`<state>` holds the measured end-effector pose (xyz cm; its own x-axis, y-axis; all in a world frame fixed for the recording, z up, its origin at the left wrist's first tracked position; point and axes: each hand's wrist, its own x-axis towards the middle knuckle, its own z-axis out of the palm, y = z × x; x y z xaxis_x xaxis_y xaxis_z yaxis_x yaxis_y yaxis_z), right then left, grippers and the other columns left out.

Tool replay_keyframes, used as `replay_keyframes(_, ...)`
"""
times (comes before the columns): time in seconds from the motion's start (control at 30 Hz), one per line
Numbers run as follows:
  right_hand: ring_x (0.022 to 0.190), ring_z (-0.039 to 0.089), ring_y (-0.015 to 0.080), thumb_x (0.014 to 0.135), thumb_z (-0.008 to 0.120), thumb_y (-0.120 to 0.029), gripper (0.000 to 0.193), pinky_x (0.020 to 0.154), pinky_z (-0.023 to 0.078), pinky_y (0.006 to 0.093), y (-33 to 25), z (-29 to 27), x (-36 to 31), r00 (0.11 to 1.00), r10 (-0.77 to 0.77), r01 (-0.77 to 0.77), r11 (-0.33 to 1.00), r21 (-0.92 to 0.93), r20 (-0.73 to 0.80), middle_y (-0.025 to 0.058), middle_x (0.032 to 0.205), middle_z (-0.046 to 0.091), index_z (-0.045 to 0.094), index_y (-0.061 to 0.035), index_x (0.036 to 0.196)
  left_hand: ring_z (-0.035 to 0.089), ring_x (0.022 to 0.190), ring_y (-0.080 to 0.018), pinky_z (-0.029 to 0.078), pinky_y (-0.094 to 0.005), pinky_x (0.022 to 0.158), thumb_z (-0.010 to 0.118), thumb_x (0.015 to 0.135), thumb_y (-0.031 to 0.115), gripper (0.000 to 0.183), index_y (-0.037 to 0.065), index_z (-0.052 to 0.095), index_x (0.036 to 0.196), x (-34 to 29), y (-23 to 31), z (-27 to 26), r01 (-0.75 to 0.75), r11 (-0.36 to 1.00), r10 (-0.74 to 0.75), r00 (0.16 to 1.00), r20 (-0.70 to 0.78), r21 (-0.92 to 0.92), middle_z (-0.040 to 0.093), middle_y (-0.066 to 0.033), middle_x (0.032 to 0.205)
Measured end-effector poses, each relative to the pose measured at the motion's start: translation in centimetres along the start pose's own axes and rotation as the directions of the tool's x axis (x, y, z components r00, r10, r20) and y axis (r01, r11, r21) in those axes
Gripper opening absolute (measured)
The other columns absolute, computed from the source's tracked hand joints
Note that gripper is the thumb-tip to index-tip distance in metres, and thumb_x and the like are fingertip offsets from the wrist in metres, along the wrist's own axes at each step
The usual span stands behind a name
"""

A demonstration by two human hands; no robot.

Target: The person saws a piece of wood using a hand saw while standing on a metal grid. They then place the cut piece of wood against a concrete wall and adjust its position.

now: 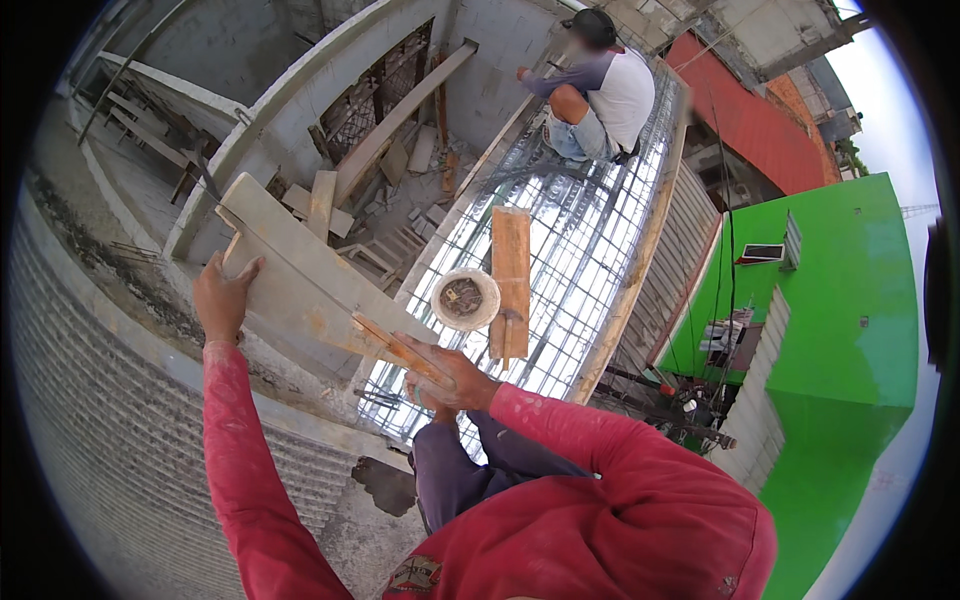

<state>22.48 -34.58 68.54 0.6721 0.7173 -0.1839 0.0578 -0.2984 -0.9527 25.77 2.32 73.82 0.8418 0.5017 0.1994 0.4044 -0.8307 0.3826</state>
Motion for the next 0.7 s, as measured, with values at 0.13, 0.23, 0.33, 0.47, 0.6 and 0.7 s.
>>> replay_keyframes(0.13,0.088,0.069,0.0325,0.091,0.069,-0.018,0.066,0.084,0.054,0.0367,-17.0,-5.0,-2.6,0.997,-0.081,0.081,0.997,-0.001,-0.008,0.0202,0.120,0.066,0.040,-0.0040,0.148,0.069,0.077,-0.0397,0.053,-0.0450,0.070,0.083,0.073,0.047,0.060,0.000,0.071,0.108,1.1,-3.1,-0.7,0.057,0.998,-0.057,0.998,-0.010,0.032,0.071,-0.0226,0.082)
replay_keyframes(0.23,0.083,0.071,0.0316,0.087,0.071,-0.013,0.064,0.071,0.058,0.0350,-21.5,-6.9,-5.3,0.936,-0.352,0.329,0.852,-0.407,0.020,0.0205,0.112,0.069,0.044,0.0033,0.143,0.069,0.081,-0.0400,0.053,-0.0461,0.073,0.082,0.072,0.051,0.058,0.005,0.072,0.105,0.4,-3.3,-0.3,0.114,0.992,-0.111,0.991,0.069,-0.050,0.071,-0.0215,0.087)
replay_keyframes(0.33,0.072,0.071,0.0246,0.085,0.067,-0.005,0.057,0.062,0.057,0.0342,-21.7,-9.5,-11.7,0.906,-0.417,0.386,0.731,-0.563,0.080,0.0242,0.116,0.067,0.050,0.0062,0.138,0.069,0.087,-0.0380,0.054,-0.0480,0.078,0.079,0.071,0.058,0.058,0.007,0.071,0.096,1.3,-4.8,0.7,0.229,0.969,-0.233,0.972,0.039,0.091,0.072,-0.0189,0.091)
replay_keyframes(0.47,0.069,0.067,0.0232,0.080,0.069,-0.002,0.066,0.065,0.057,0.0358,-20.8,-11.2,-12.5,0.858,-0.493,0.425,0.527,-0.736,0.143,0.0137,0.095,0.070,0.049,-0.0012,0.142,0.069,0.085,-0.0381,0.054,-0.0462,0.077,0.081,0.070,0.052,0.054,0.006,0.072,0.097,1.4,-2.8,1.4,0.149,0.988,-0.146,0.988,0.051,-0.049,0.072,-0.0194,0.089)
replay_keyframes(0.6,0.055,0.046,0.0179,0.078,0.078,-0.010,0.069,0.070,0.056,0.0334,-19.8,-10.8,-1.8,0.669,-0.590,0.694,0.277,-0.664,0.452,0.0000,0.065,0.039,0.053,-0.0136,0.142,0.070,0.084,-0.0380,0.056,-0.0458,0.078,0.083,0.070,0.041,0.048,0.004,0.072,0.099,0.6,-3.6,3.1,0.119,0.982,-0.123,0.992,-0.014,-0.149,0.072,-0.0206,0.090)
replay_keyframes(0.7,0.058,0.049,0.0163,0.080,0.076,-0.013,0.066,0.066,0.054,0.0337,-20.0,-10.8,0.4,0.724,-0.451,0.647,0.181,-0.741,0.522,-0.0010,0.067,0.041,0.054,-0.0148,0.142,0.071,0.083,-0.0371,0.055,-0.0454,0.076,0.085,0.070,0.030,0.042,0.000,0.068,0.094,-0.5,-0.8,3.2,0.109,0.941,-0.171,0.970,-0.172,-0.320,0.071,-0.0226,0.089)
